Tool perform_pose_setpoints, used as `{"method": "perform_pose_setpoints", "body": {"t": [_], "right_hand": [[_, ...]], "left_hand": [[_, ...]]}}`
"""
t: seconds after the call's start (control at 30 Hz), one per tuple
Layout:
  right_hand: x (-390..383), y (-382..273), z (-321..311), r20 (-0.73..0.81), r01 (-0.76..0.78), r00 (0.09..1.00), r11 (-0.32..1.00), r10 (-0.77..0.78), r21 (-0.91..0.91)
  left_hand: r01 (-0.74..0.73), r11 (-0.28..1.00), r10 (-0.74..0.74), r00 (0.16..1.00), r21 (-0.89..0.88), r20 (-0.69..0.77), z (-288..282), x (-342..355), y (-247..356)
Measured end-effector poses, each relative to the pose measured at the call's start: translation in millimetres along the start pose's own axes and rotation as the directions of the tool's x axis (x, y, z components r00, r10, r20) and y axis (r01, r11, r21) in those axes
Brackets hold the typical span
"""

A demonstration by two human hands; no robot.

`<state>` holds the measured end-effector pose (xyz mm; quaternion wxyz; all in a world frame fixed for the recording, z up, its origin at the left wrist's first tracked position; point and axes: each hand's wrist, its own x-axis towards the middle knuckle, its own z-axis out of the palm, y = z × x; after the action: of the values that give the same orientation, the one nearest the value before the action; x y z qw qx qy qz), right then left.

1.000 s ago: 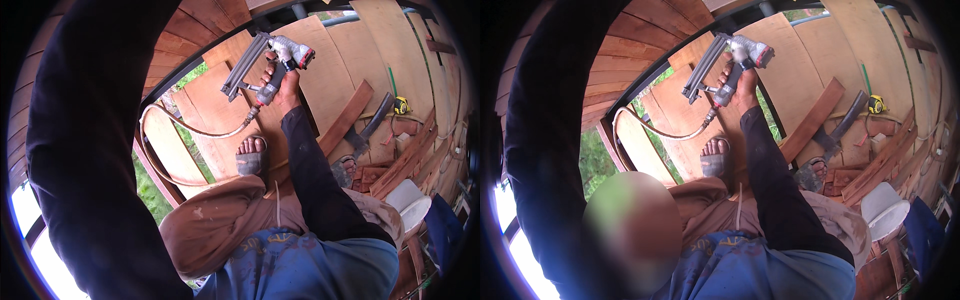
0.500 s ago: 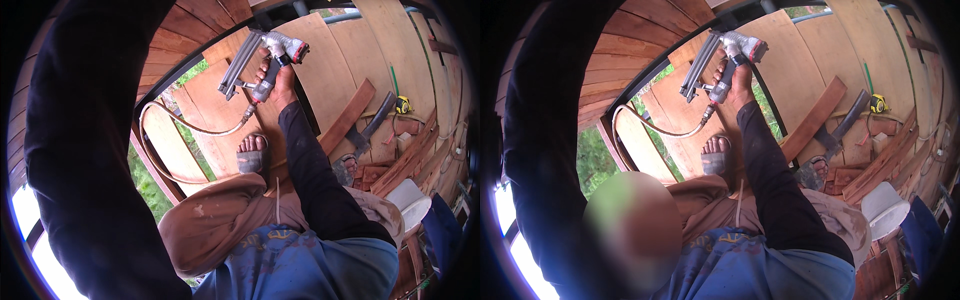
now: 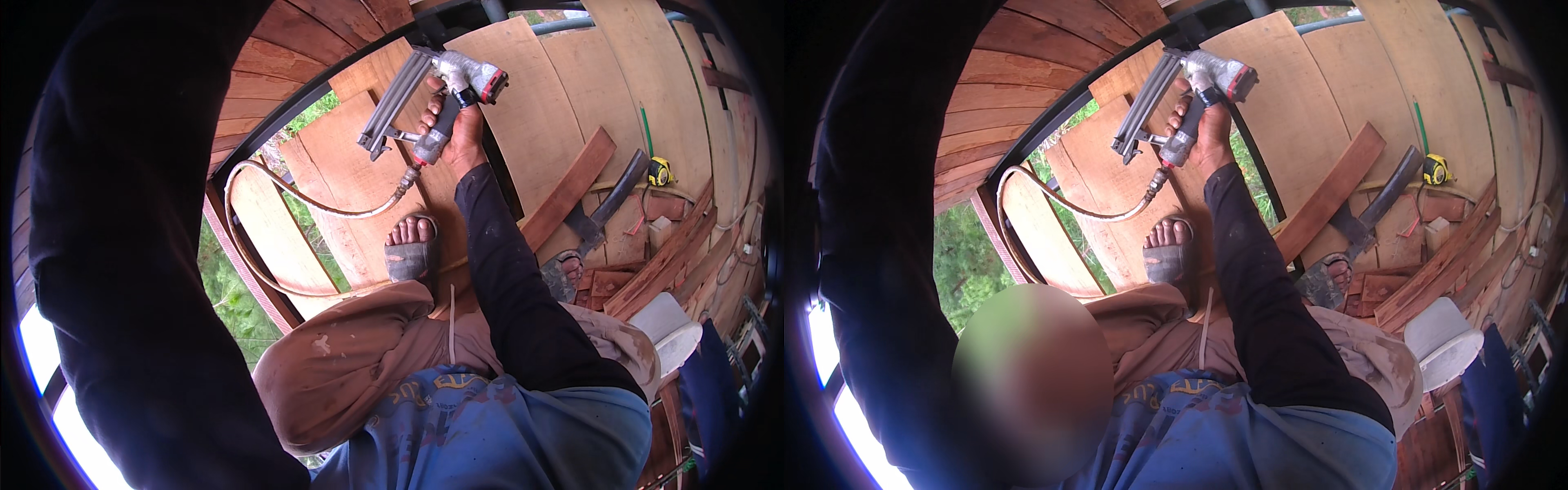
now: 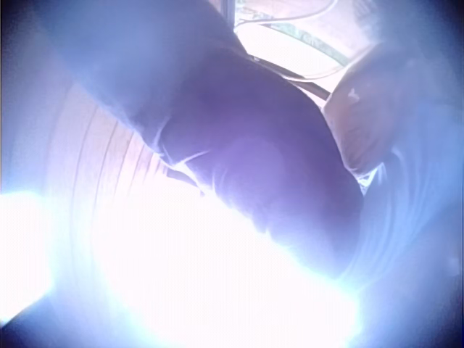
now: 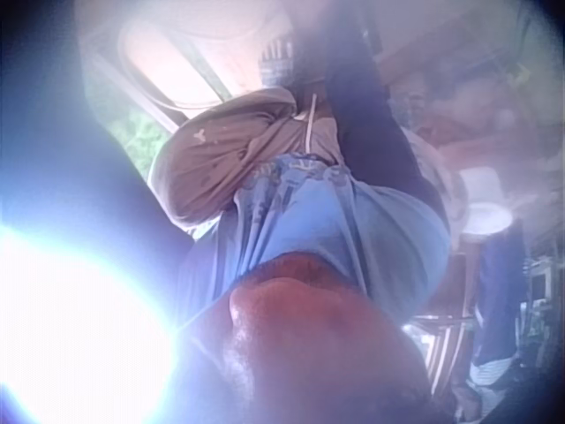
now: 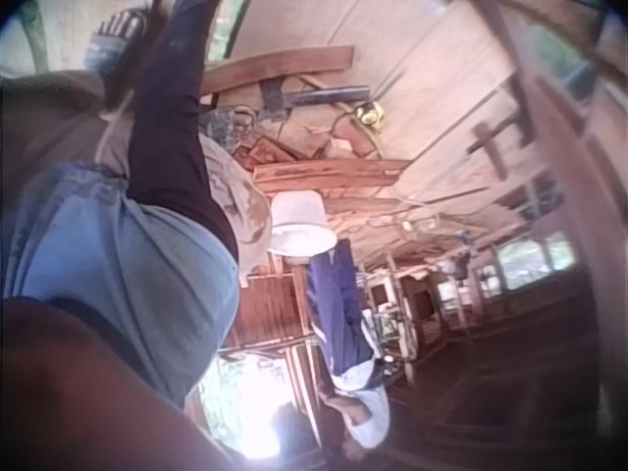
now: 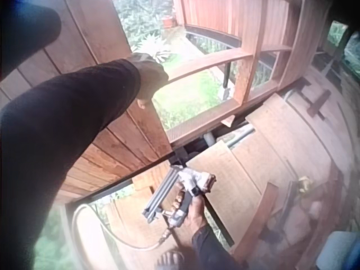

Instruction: The person installs wooden planks onto a curved wooden structure using a pneumatic nail gun. They position each plank, secure it with nails, and occasionally use a hammer to adjust the fit.

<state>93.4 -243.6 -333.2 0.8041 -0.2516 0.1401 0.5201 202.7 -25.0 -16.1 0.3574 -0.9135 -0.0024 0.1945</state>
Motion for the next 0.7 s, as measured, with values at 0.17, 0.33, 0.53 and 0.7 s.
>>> {"method": "perform_pose_setpoints", "body": {"t": [0.17, 0.33, 0.53, 0.7], "right_hand": [[2, -1, -3, -0.011, 0.011, 1.000, 1.000, -0.011, -0.005], [2, -3, -1, -0.032, 0.000, 0.999, 1.000, 0.000, -0.002], [7, -2, -3, -0.018, -0.010, 1.000, 1.000, 0.010, 0.006], [13, 0, -9, -0.003, -0.007, 1.000, 1.000, 0.007, 0.008]], "left_hand": [[0.019, 1.000, -0.019, 1.000, 0.005, 0.015, 0, 2, 1], [0.048, 0.998, -0.049, 0.998, 0.035, 0.036, 0, 4, 4], [-0.002, 1.000, 0.002, 1.000, 0.001, -0.017, 17, 18, -3], [0.058, 0.997, -0.062, 0.993, -0.044, -0.096, 19, 13, -1]]}}
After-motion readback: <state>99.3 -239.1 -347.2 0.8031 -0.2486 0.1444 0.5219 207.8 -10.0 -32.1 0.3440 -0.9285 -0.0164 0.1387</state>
